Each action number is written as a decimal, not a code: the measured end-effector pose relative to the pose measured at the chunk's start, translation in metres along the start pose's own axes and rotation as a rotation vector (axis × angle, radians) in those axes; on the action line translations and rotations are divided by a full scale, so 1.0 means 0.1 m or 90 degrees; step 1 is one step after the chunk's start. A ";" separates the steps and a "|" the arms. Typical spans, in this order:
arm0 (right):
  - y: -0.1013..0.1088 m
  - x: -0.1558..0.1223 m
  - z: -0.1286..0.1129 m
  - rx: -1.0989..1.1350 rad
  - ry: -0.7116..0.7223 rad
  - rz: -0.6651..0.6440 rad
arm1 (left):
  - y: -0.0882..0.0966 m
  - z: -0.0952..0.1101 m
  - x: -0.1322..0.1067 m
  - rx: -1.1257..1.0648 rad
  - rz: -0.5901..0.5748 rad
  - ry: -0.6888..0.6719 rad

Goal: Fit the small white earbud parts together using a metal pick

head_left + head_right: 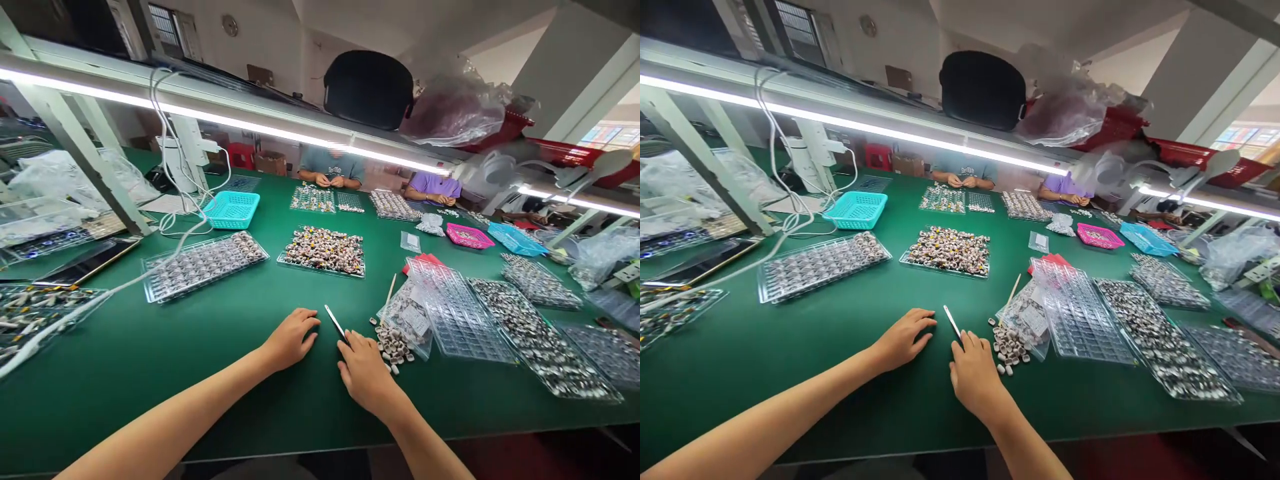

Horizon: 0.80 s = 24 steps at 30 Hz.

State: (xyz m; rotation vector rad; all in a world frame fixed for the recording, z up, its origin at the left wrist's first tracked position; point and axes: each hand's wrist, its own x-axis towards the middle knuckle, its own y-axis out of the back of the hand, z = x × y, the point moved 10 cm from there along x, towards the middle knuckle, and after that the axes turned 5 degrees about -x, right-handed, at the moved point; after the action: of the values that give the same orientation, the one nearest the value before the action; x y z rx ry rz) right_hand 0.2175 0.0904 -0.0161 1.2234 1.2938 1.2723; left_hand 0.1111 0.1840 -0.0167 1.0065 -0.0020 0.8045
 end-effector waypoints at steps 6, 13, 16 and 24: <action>0.10 0.29 0.00 -0.004 -0.032 0.022 | 0.18 -0.31 0.10 -0.056 0.051 0.057; -0.06 0.62 0.15 -0.049 -0.104 -0.018 | 0.39 -0.76 0.05 -0.133 0.079 0.178; 0.08 0.67 0.28 -0.091 -0.168 -0.029 | 0.33 -0.88 0.03 -0.162 0.064 0.211; 0.27 0.50 -0.51 -0.087 -0.036 0.028 | 0.07 -1.20 0.06 -0.148 0.055 0.235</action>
State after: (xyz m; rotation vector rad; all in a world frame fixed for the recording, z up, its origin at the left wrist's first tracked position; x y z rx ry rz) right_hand 0.1636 0.1353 0.0151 1.1875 1.1262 1.3265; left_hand 0.0691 0.2793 -0.0764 0.6315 0.1751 1.0346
